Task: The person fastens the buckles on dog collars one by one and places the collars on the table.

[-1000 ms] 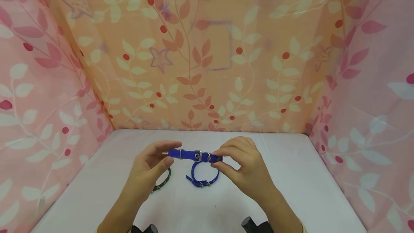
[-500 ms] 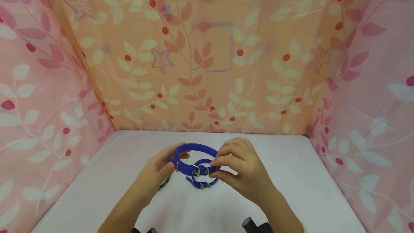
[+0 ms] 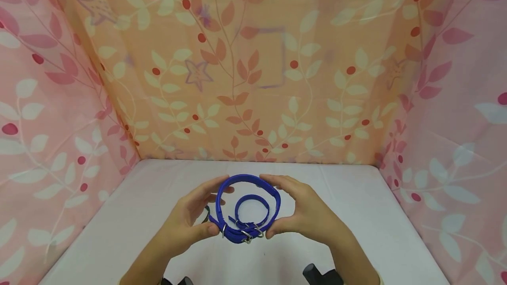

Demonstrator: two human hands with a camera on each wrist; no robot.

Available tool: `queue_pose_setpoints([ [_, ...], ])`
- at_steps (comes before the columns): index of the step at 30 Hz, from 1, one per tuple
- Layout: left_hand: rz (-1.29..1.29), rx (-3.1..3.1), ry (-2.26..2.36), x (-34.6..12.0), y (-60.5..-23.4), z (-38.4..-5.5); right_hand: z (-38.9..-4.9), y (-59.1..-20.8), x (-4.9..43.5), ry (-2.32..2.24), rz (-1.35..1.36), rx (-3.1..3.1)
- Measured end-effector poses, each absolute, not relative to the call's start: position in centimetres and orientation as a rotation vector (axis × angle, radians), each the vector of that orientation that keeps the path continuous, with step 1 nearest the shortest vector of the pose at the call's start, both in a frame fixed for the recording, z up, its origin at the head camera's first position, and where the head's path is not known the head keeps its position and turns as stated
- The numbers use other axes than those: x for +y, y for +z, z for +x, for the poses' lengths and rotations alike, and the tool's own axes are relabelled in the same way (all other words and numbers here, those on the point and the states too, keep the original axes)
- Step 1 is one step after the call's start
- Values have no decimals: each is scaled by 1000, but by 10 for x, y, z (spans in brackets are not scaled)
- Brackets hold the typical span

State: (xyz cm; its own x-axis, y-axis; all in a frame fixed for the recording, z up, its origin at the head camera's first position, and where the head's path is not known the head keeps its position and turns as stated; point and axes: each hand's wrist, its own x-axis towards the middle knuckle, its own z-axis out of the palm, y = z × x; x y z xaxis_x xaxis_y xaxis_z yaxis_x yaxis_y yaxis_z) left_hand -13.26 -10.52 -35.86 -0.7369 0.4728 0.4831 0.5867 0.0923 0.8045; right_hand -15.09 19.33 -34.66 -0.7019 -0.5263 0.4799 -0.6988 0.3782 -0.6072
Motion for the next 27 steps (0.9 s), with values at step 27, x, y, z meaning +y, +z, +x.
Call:
queue_pose_setpoints([
  [27, -873, -2136, -1697, -89, -368, -141, -164, -351, 203, 1361, 904, -2466],
])
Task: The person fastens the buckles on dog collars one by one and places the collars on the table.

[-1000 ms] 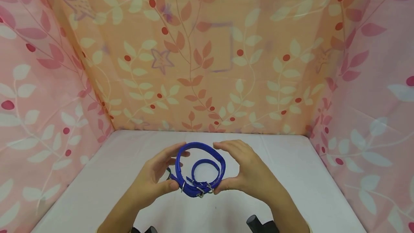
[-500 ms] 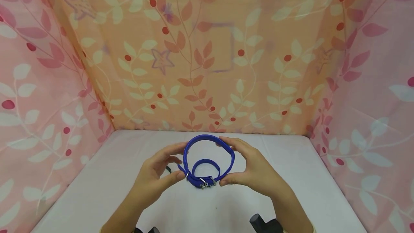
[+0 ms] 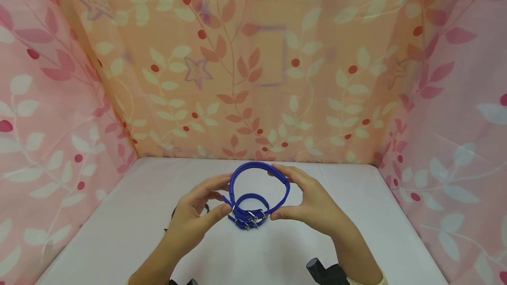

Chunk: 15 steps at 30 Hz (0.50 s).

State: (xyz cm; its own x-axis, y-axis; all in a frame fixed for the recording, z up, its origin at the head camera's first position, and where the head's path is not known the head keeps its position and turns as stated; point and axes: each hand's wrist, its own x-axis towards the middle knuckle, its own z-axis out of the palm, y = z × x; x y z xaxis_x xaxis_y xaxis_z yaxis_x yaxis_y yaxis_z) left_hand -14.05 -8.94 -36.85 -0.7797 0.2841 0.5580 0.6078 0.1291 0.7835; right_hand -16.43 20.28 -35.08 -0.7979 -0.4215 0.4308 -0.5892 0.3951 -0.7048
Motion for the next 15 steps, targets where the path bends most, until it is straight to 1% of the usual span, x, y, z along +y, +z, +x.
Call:
queue_pose_setpoints([
  [9, -840, -2166, -1674, -88, -372, -140, -166, -349, 205, 1307, 877, -2543],
  [15, -814, -2246, -1651, -85, -373, -142, -163, -353, 207, 1226, 749, -2614],
])
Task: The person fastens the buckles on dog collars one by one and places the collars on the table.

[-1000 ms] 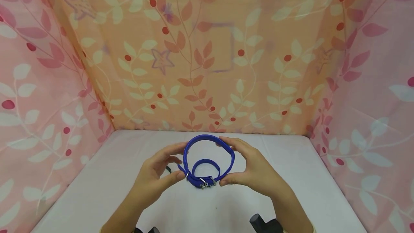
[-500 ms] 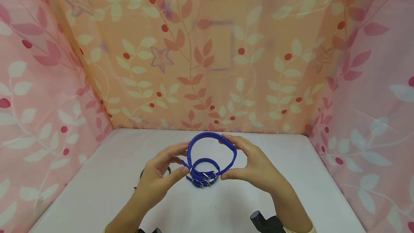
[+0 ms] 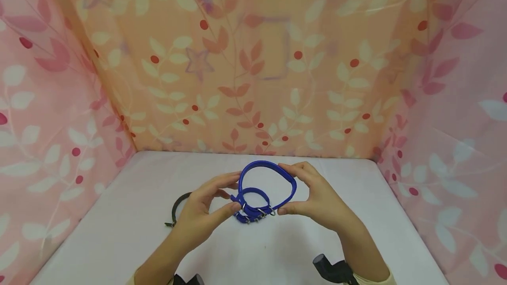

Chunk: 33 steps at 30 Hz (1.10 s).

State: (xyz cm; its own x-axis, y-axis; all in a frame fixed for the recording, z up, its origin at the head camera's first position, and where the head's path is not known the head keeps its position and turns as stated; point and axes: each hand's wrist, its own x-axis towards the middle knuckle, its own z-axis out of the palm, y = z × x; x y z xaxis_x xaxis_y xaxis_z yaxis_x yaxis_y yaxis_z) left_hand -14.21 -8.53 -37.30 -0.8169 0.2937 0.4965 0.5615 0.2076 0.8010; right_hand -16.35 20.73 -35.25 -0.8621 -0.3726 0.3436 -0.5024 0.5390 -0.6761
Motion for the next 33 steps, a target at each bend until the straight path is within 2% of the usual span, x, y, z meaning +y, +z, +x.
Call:
queue_pose_setpoints([
  [14, -882, -2348, -1567, -60, -395, -149, -153, -385, 236, 1220, 599, -2618],
  [24, -728, -2413, -1742, -30, -426, -162, -145, -406, 252, 1235, 432, -2654],
  [33, -674, -2479, -1659, -20, -427, -167, -150, -419, 259, 1156, 375, -2682],
])
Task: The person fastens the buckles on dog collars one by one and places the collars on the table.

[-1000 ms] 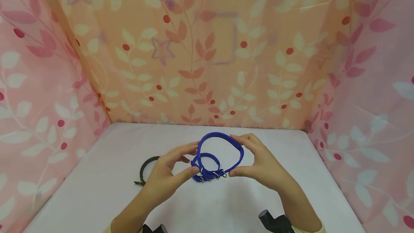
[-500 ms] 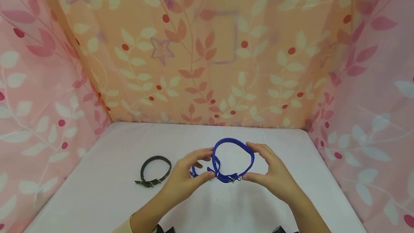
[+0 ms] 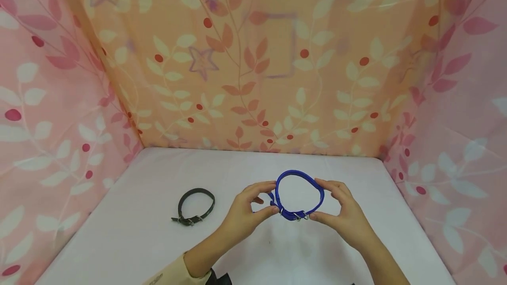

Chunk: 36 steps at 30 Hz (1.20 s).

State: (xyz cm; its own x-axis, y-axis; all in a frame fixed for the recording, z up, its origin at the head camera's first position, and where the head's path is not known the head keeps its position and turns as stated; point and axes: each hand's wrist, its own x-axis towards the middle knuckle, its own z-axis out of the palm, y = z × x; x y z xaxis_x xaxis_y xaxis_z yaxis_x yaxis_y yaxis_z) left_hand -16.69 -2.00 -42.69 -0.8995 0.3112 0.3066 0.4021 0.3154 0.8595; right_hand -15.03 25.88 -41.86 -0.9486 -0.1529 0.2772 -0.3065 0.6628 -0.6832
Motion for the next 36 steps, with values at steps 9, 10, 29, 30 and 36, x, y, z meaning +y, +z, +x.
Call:
queue_pose_setpoints([
  [9, -673, -2546, -1582, -11, -430, -178, -157, -424, 268, 1150, 354, -2707],
  [10, -663, -2556, -1575, -10, -430, -179, -158, -424, 268, 1152, 354, -2712],
  [29, -547, -2678, -1515, 10, -450, -203, -176, -449, 275, 1324, 301, -2702],
  [30, -541, -2684, -1514, 11, -452, -204, -176, -451, 276, 1325, 297, -2703],
  [36, -511, -2719, -1506, 20, -459, -210, -181, -462, 280, 1340, 276, -2709],
])
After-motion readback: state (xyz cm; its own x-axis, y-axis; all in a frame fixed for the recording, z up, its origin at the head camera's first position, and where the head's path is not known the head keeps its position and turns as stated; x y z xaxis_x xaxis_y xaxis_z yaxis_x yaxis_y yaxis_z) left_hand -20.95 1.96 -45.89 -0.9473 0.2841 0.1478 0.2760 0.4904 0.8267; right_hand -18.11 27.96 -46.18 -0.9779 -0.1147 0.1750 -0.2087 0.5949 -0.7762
